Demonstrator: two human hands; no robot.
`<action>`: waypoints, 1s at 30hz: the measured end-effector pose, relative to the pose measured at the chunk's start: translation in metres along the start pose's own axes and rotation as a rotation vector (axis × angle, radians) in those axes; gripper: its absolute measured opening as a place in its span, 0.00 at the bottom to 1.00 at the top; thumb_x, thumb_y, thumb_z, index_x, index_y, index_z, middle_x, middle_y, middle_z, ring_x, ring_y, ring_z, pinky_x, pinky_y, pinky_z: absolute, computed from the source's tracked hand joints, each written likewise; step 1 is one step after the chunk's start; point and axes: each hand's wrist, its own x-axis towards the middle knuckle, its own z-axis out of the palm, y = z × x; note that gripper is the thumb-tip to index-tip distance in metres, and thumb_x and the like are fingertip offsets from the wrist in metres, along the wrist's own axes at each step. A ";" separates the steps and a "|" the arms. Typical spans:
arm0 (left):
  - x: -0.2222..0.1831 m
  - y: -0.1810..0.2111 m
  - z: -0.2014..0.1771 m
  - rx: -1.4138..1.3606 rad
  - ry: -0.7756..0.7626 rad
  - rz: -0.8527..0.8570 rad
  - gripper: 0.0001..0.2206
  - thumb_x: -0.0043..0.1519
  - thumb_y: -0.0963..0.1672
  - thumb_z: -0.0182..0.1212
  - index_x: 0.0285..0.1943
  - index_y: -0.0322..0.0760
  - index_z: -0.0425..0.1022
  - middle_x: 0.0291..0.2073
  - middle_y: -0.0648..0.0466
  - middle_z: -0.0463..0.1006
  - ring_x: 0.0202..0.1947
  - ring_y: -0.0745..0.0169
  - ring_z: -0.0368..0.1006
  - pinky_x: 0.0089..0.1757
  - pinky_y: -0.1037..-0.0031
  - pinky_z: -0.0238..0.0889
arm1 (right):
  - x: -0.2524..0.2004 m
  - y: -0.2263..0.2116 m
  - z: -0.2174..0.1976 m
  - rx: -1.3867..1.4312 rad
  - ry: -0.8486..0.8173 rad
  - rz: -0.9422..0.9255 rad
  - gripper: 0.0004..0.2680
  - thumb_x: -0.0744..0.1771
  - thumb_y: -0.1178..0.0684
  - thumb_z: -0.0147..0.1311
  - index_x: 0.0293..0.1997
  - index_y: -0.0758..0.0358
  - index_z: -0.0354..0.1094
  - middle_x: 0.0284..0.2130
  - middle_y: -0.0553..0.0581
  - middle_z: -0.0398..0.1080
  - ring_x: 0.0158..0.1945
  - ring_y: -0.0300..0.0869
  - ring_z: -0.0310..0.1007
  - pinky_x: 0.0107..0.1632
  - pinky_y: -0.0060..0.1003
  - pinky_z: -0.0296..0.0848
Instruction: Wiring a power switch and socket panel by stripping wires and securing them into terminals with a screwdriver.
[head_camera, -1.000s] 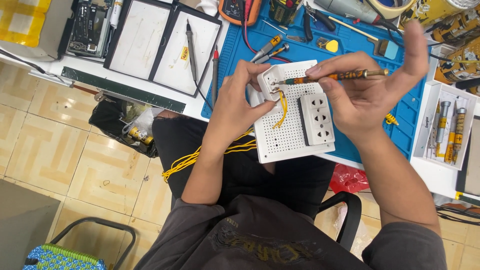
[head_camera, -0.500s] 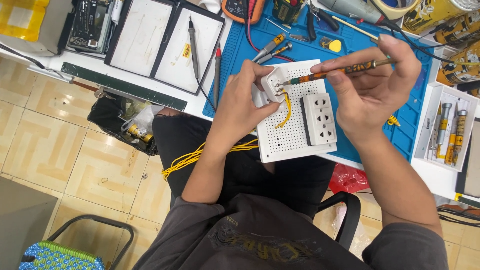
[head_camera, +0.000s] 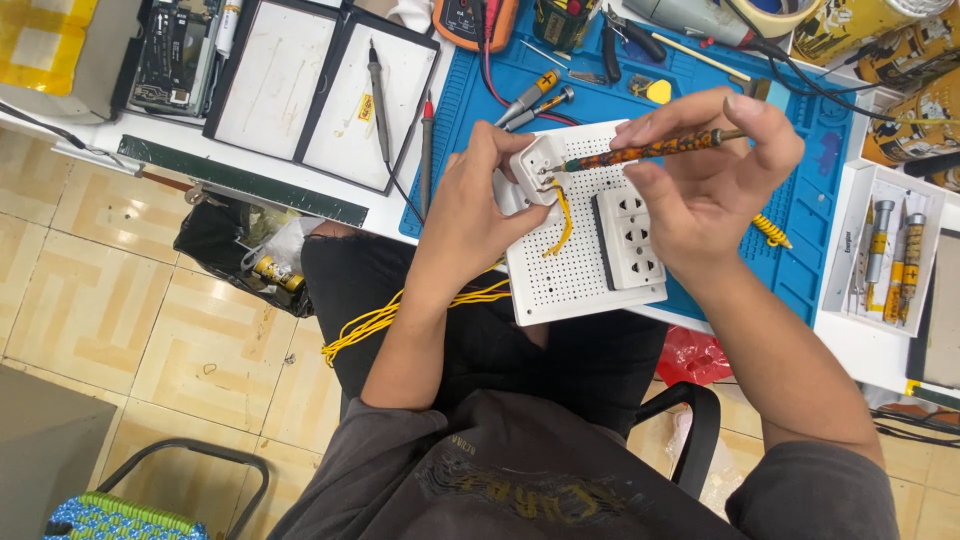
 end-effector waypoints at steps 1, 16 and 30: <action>0.000 0.000 0.000 0.000 0.002 0.001 0.24 0.64 0.45 0.75 0.61 0.42 0.61 0.60 0.55 0.82 0.54 0.58 0.80 0.52 0.63 0.62 | -0.001 -0.004 -0.002 0.000 -0.001 -0.002 0.23 0.75 0.60 0.57 0.77 0.47 0.48 0.45 0.75 0.65 0.46 0.60 0.74 0.57 0.54 0.82; 0.000 0.003 -0.002 0.012 0.001 -0.006 0.23 0.64 0.44 0.74 0.58 0.42 0.60 0.61 0.56 0.82 0.52 0.59 0.79 0.50 0.64 0.63 | -0.010 -0.014 -0.004 -0.029 0.038 0.143 0.25 0.81 0.70 0.48 0.88 0.47 0.46 0.53 0.85 0.69 0.54 0.73 0.82 0.64 0.69 0.89; 0.001 0.007 0.000 0.013 -0.025 -0.109 0.25 0.61 0.45 0.78 0.62 0.43 0.66 0.60 0.54 0.81 0.56 0.59 0.76 0.54 0.63 0.64 | -0.006 -0.011 0.001 0.106 0.052 0.108 0.27 0.77 0.70 0.51 0.86 0.47 0.45 0.52 0.79 0.74 0.54 0.66 0.83 0.64 0.62 0.89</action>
